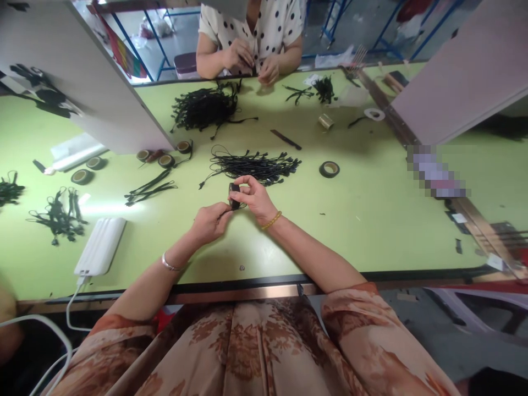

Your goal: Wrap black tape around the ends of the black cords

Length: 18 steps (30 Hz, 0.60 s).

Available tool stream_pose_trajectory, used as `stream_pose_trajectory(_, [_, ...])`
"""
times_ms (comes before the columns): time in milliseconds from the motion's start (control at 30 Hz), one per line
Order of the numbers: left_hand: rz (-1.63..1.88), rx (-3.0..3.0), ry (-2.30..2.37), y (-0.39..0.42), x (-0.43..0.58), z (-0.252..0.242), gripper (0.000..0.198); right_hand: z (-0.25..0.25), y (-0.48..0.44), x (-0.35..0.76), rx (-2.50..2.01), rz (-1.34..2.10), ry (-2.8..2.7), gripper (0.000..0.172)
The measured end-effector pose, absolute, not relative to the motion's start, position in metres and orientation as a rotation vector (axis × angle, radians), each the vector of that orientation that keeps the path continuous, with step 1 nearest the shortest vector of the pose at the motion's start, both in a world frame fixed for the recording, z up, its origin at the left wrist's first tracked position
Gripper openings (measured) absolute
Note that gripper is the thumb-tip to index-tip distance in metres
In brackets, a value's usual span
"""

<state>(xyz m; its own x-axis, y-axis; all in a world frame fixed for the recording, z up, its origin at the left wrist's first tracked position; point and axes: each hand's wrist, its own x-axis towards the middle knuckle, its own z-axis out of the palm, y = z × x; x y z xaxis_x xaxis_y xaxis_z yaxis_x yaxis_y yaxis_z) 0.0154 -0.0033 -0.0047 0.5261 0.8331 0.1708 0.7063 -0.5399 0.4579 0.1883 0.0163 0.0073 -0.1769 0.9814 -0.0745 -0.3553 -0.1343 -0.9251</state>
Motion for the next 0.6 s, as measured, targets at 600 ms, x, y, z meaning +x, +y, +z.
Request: stream_pose_trajectory(600, [0.508, 2.109, 1.861, 0.005, 0.017, 0.004, 0.019, 0.007, 0.000, 0.177, -0.984, 1.316, -1.236, 0.046])
